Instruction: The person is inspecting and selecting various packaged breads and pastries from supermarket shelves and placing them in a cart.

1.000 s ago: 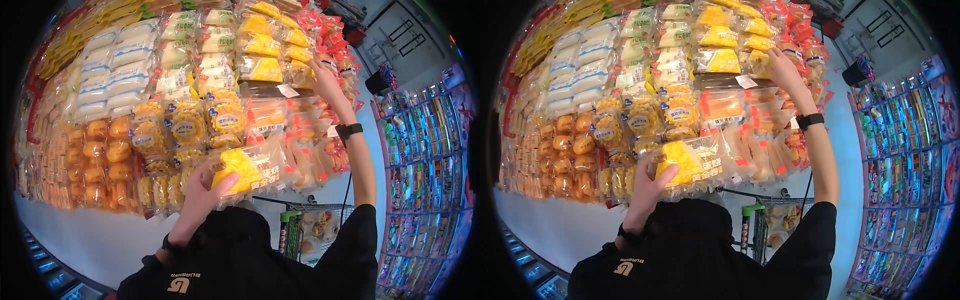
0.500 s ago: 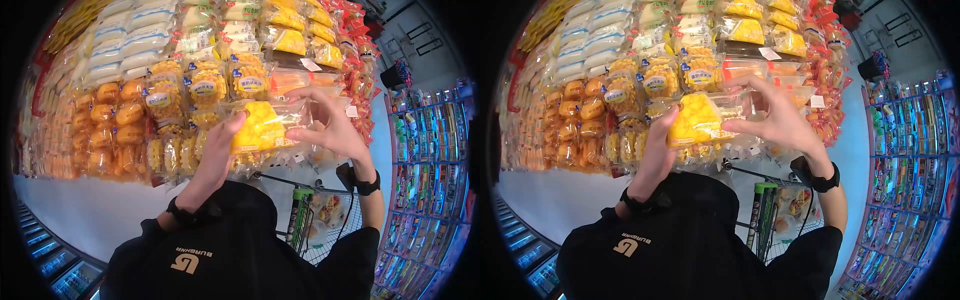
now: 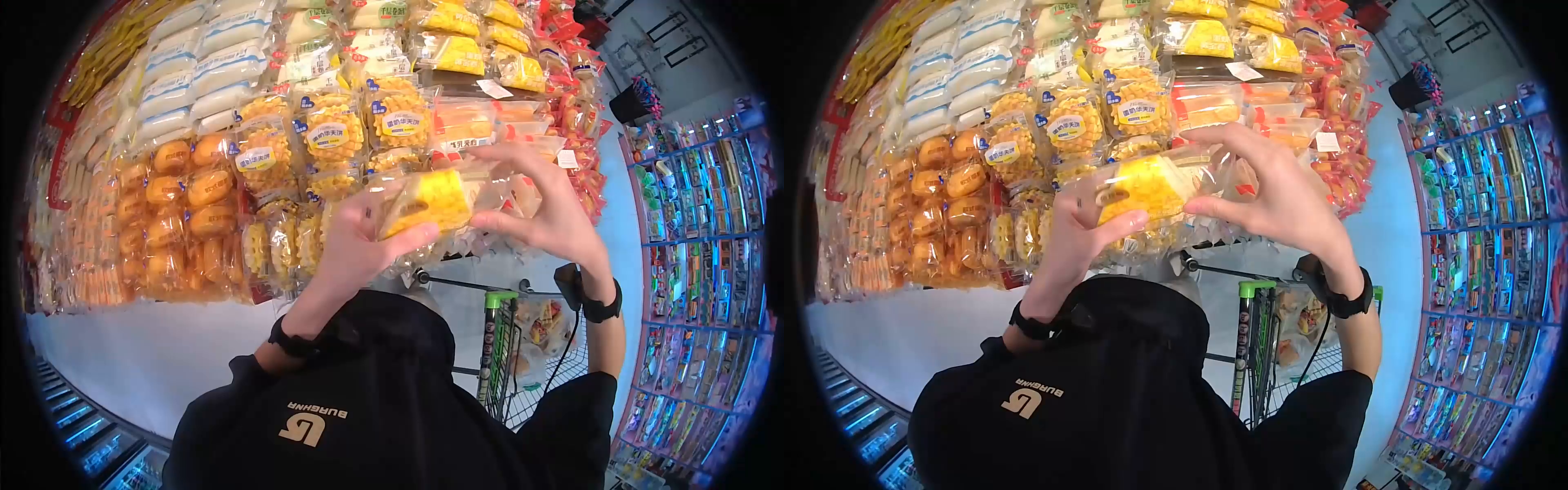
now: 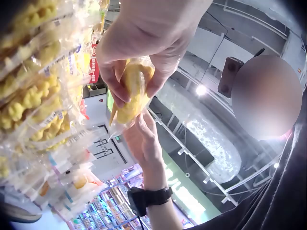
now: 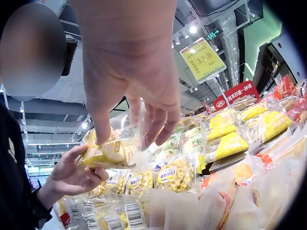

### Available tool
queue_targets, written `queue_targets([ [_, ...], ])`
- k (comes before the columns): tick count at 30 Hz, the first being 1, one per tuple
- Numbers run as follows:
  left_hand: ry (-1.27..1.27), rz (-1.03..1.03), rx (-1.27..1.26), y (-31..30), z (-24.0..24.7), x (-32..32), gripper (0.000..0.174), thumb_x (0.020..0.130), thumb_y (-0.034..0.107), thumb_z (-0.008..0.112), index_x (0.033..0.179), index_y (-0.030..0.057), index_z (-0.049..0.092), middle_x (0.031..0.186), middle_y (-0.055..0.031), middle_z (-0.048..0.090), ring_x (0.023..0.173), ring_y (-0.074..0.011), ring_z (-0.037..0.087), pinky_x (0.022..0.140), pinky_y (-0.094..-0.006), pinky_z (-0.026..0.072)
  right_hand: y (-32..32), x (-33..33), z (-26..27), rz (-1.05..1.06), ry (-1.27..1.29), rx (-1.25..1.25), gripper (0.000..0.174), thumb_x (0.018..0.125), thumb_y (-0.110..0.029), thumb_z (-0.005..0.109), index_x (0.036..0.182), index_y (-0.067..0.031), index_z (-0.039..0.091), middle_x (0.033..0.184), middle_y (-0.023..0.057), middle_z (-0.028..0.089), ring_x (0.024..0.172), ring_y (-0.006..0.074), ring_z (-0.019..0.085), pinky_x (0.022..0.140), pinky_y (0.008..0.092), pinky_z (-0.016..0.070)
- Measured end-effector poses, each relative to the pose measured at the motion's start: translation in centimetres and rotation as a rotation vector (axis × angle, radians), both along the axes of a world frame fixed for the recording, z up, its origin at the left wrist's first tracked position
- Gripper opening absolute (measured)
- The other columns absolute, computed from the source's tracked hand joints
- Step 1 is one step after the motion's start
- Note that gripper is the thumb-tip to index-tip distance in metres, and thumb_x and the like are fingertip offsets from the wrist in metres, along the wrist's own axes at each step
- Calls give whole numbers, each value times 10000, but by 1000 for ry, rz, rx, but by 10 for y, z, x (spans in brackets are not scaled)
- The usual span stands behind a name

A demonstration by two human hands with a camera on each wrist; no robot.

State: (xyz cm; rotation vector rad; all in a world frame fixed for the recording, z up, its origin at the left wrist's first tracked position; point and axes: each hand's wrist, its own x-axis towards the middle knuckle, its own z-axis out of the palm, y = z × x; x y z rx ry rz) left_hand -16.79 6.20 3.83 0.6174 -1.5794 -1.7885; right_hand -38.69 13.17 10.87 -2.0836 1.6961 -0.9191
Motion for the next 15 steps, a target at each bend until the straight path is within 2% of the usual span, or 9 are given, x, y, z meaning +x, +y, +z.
queue_targets([
  [2, 75, 45, -327, -8, -4, -1, 281, 869, 51, 635, 1146, 44, 685, 1161, -113, 682, 1000, -192, 665, 844, -291, 522, 4, 3, 3, 56, 9, -35, 366, 775, -187, 792, 1075, -37, 648, 1045, 85, 676, 885, 236, 650, 786, 336, 526],
  [3, 112, 69, -489, -12, -6, 0, 279, 852, 33, 632, 1118, 65, 710, 1180, -109, 681, 1021, -197, 661, 869, -297, 518, 5, 5, 0, 78, 97, -147, 354, 761, -164, 786, 1057, -32, 644, 1041, 88, 675, 885, 245, 650, 773, 342, 527],
  [6, 94, 57, -633, -22, -7, 12, 266, 799, 40, 642, 1028, 113, 757, 1202, -104, 678, 1069, -249, 648, 914, -334, 499, 8, 10, -13, 139, 299, -411, 319, 721, -100, 763, 1001, -23, 631, 1031, 97, 674, 885, 267, 652, 731, 356, 527],
  [9, 99, 77, -818, -27, -4, 14, 227, 744, 38, 728, 964, 91, 755, 1133, -161, 692, 1108, -315, 630, 928, -386, 482, 12, 14, -18, 160, 364, -526, 292, 687, -63, 731, 956, -28, 621, 1030, 108, 676, 887, 272, 657, 695, 356, 523],
  [14, 173, 90, -880, -29, -6, 15, 249, 732, 32, 752, 976, 85, 734, 1122, -150, 696, 1094, -335, 632, 920, -403, 473, 13, 14, -20, 172, 435, -655, 264, 685, -58, 712, 930, -36, 615, 1055, 119, 681, 870, 270, 661, 656, 343, 521],
  [15, 188, 96, -899, -30, -7, 14, 262, 724, 31, 763, 979, 83, 728, 1118, -147, 698, 1085, -337, 635, 916, -405, 475, 14, 13, -21, 168, 434, -656, 265, 691, -63, 712, 940, -45, 621, 1068, 114, 682, 885, 261, 657, 682, 344, 520],
])
